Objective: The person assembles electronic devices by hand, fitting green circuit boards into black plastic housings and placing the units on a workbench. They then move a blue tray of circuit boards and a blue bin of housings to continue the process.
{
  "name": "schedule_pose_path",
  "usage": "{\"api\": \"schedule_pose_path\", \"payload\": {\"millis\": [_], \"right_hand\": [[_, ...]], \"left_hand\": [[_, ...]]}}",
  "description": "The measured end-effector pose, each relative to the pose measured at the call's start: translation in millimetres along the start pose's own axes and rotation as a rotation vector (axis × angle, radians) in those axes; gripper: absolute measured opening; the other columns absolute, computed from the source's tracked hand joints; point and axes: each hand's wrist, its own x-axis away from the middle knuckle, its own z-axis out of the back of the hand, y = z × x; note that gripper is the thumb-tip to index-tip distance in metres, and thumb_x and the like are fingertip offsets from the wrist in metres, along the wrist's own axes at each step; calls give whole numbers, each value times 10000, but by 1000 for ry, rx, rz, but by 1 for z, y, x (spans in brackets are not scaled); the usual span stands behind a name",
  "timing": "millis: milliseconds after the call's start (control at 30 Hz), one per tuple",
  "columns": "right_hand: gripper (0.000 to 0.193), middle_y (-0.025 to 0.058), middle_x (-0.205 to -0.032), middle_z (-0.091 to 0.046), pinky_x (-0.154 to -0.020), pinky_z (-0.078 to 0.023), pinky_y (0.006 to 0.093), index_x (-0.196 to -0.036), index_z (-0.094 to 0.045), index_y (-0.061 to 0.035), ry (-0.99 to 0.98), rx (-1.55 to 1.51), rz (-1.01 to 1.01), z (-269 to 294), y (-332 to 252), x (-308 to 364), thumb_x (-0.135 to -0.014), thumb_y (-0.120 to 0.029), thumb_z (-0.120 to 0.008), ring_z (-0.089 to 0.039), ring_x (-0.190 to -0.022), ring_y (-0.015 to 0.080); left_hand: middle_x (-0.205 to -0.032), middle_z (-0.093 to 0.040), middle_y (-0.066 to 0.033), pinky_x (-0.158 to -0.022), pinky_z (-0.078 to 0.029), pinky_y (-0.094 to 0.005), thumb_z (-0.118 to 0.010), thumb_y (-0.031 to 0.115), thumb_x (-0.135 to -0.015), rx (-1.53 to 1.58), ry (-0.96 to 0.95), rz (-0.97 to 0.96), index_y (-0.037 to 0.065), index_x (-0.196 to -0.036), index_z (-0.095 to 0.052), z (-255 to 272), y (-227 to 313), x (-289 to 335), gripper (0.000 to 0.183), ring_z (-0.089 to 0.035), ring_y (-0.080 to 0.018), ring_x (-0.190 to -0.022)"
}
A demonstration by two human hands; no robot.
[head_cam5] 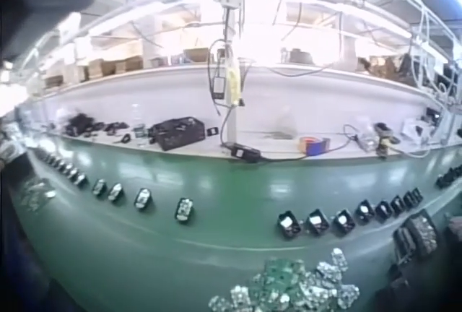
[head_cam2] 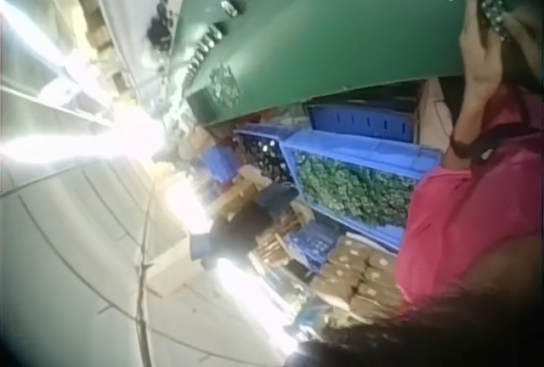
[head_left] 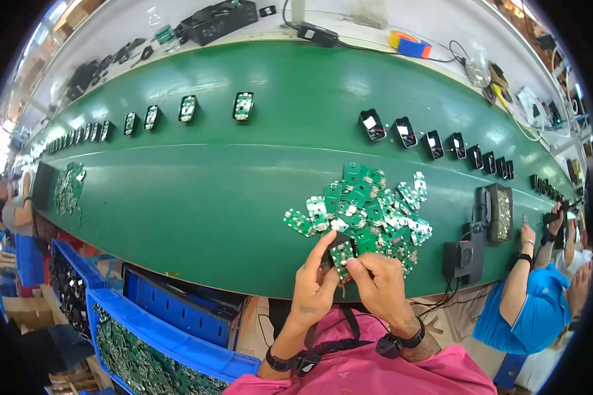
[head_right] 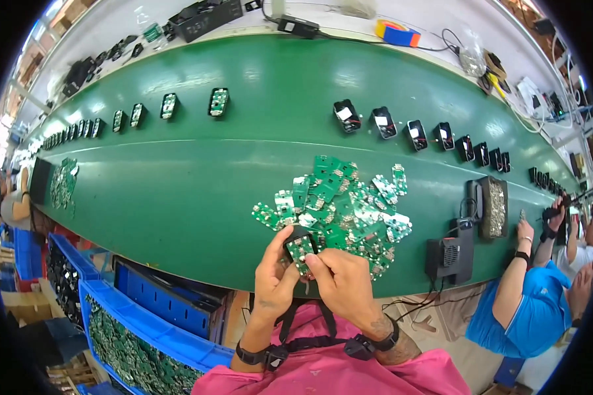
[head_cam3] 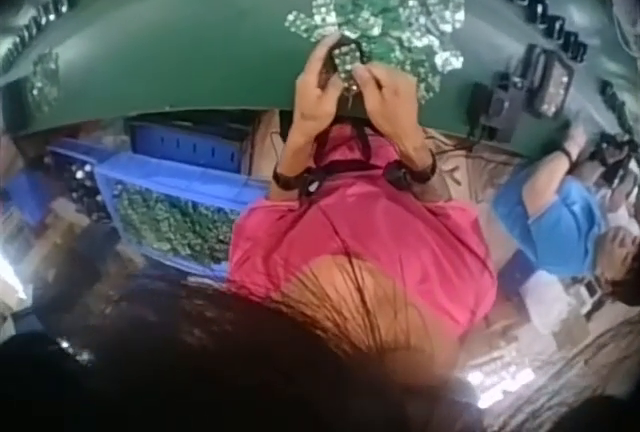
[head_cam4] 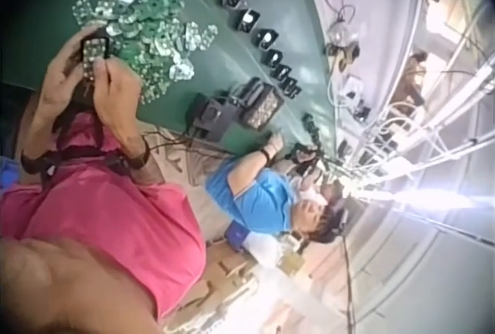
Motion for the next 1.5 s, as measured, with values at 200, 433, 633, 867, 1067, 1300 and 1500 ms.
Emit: {"api": "schedule_pose_path", "payload": {"millis": [200,433,633,867,1067,1300,1500], "right_hand": [[257,115,-628,-587,-475,-430,396,-693,-608,-34,64,179,86,-5,7,5,-916,-159,-629,-581,-535,302],[232,131,-668,-622,-508,-463,403,-796,-615,-40,-57,336,-21,1,9,2,-928,-231,-616,-614,-578,315],[358,169,-750,-648,-577,-489,379,-1270,-528,-17,-126,-87,-121,-2,10,0,-944,-159,-570,-657,-662,321],[472,175,-782,-642,-595,-492,365,-1416,-463,-90,-78,-152,-18,-10,14,0,-950,-93,-533,-635,-636,295],[412,143,-756,-636,-572,-486,340,-1368,-528,-95,-10,-192,-30,-19,17,-3,-956,-86,-527,-616,-591,233],[586,119,-732,-622,-554,-482,315,-1422,-351,50,178,-260,-74,-7,10,-19,-917,-100,-608,-608,-582,180],[300,76,-709,-606,-518,-447,266,-1138,-608,37,153,-57,86,23,24,16,-858,-55,-664,-559,-560,134]], "left_hand": [[-1222,-571,-103,-680,-503,-204,-500,-41,-914,129,-37,76,6,-1432,-372,3,-3,3,535,-607,-78,-871],[-1094,-618,-121,-493,-461,-196,-470,13,-949,92,16,204,-5,-1378,-404,6,1,1,434,-615,-87,-621],[-1016,-633,-128,-467,-474,-207,-449,27,-963,76,-14,238,-11,-1379,-384,5,3,-2,423,-642,-112,-604],[-948,-648,-118,-486,-507,-236,-468,3,-949,-7,-49,190,-7,-1366,-406,8,0,-1,421,-649,-123,-589],[-888,-659,-100,-504,-526,-266,-500,-4,-932,-182,-17,75,2,-1321,-474,3,7,-4,389,-650,-125,-582],[-928,-662,-111,-540,-539,-249,-489,15,-932,-284,-71,52,16,-1311,-516,2,44,-65,380,-656,-139,-629],[-1012,-635,-145,-505,-553,-274,-422,33,-961,-465,-108,32,18,-1349,-448,59,34,-214,389,-667,-194,-569]]}}
